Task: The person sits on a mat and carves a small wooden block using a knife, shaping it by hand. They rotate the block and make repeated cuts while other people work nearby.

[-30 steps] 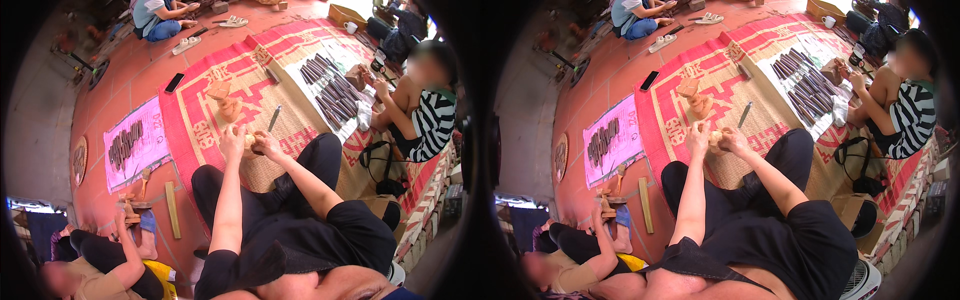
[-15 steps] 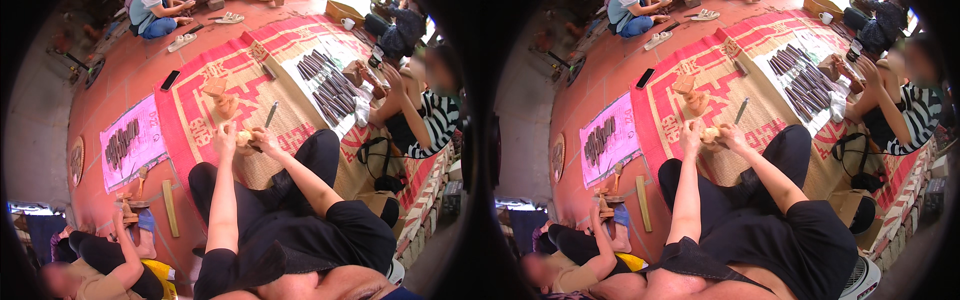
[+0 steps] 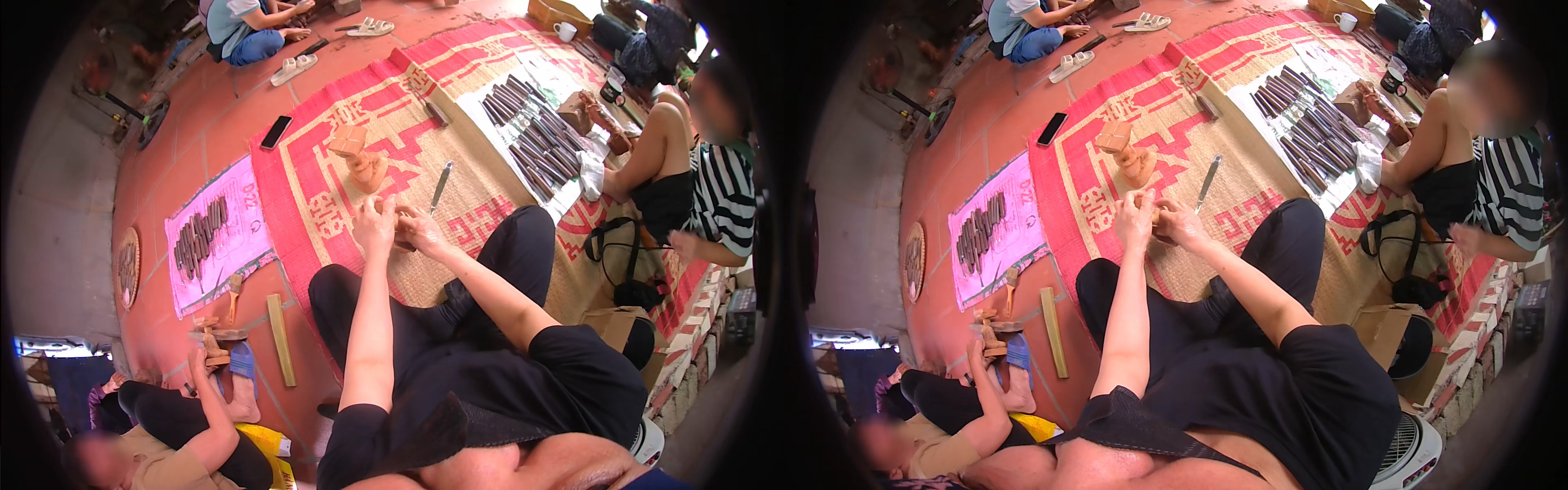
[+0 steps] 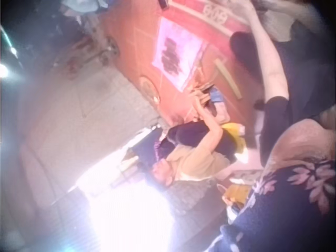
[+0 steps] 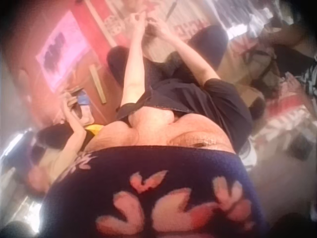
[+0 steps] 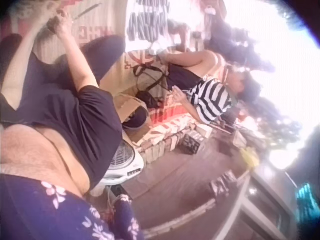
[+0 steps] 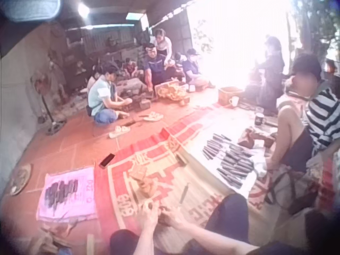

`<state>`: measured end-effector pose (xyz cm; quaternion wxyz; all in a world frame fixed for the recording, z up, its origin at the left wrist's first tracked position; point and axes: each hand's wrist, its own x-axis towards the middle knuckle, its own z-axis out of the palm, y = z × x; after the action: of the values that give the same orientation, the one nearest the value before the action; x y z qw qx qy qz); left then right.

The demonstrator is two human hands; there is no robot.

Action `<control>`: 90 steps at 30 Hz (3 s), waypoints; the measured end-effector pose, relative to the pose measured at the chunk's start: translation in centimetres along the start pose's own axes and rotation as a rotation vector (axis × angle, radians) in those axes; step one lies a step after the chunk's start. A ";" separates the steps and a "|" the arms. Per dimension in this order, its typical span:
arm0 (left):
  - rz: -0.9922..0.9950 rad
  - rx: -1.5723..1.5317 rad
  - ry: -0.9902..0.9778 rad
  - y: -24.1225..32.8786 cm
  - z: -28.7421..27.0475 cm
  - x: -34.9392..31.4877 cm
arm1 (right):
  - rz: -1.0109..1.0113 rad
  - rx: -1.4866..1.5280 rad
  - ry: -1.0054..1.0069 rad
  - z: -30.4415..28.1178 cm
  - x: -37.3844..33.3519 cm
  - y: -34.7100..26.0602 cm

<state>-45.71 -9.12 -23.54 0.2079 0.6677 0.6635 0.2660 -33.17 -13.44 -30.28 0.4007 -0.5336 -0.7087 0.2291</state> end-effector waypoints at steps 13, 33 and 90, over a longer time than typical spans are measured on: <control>0.011 -0.001 0.014 0.3 0.4 -0.1 | -0.008 0.043 0.009 -0.8 -0.1 0.9; 0.036 -0.026 0.019 0.0 0.2 0.1 | 0.075 0.019 0.094 -1.8 -0.3 -0.2; -0.017 0.087 0.073 -0.3 1.7 -0.4 | 0.211 -0.001 0.006 -2.3 -1.5 3.2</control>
<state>-44.87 -9.35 -25.11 0.1564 0.6604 0.6872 0.2592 -29.31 -14.01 -31.88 0.3762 -0.6061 -0.6475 0.2680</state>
